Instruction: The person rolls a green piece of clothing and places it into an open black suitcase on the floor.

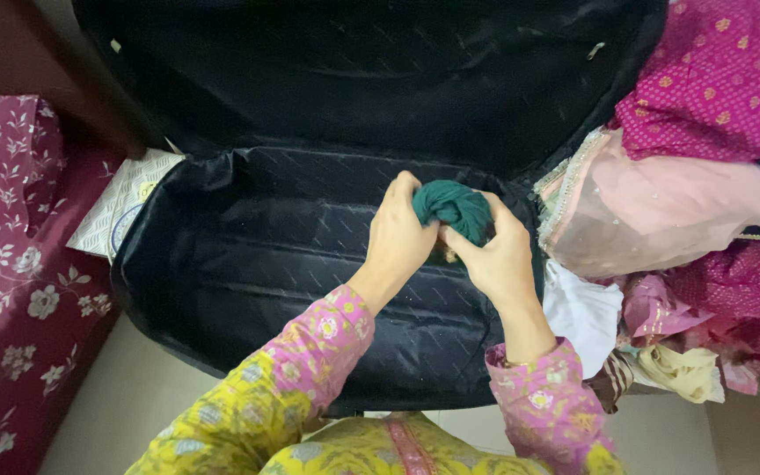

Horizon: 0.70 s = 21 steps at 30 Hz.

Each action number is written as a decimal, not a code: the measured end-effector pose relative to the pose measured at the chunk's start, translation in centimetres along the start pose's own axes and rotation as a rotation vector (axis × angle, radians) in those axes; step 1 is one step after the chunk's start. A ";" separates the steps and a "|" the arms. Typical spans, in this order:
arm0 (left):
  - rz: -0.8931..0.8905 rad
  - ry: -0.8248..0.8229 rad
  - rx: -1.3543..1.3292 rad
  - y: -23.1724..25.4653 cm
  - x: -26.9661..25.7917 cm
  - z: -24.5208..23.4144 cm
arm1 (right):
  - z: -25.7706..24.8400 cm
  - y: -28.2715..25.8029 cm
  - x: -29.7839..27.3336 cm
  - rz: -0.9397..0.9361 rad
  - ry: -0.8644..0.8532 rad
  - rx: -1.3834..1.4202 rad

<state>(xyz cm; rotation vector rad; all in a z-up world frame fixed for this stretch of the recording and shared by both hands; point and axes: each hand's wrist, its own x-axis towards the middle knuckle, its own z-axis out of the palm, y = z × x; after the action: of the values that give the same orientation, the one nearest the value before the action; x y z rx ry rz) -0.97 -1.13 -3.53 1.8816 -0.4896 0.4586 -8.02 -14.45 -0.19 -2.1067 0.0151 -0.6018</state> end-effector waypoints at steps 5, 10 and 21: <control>0.352 0.207 0.169 4.1 -1.9 -0.9 | 0.8 6.4 1.7 0.149 0.148 -0.017; 0.326 -0.414 -0.041 10.8 -6.1 0.8 | 1.9 11.8 5.7 0.205 0.233 0.063; 0.552 -1.078 -0.307 15.5 -10.7 1.8 | 2.6 10.0 9.4 0.373 0.251 0.329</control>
<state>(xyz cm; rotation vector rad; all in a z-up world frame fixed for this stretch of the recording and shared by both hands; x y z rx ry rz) -18.09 -6.63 2.28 1.5409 -1.7022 -0.3359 3.44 -20.42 -5.34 -1.6449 0.4142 -0.5915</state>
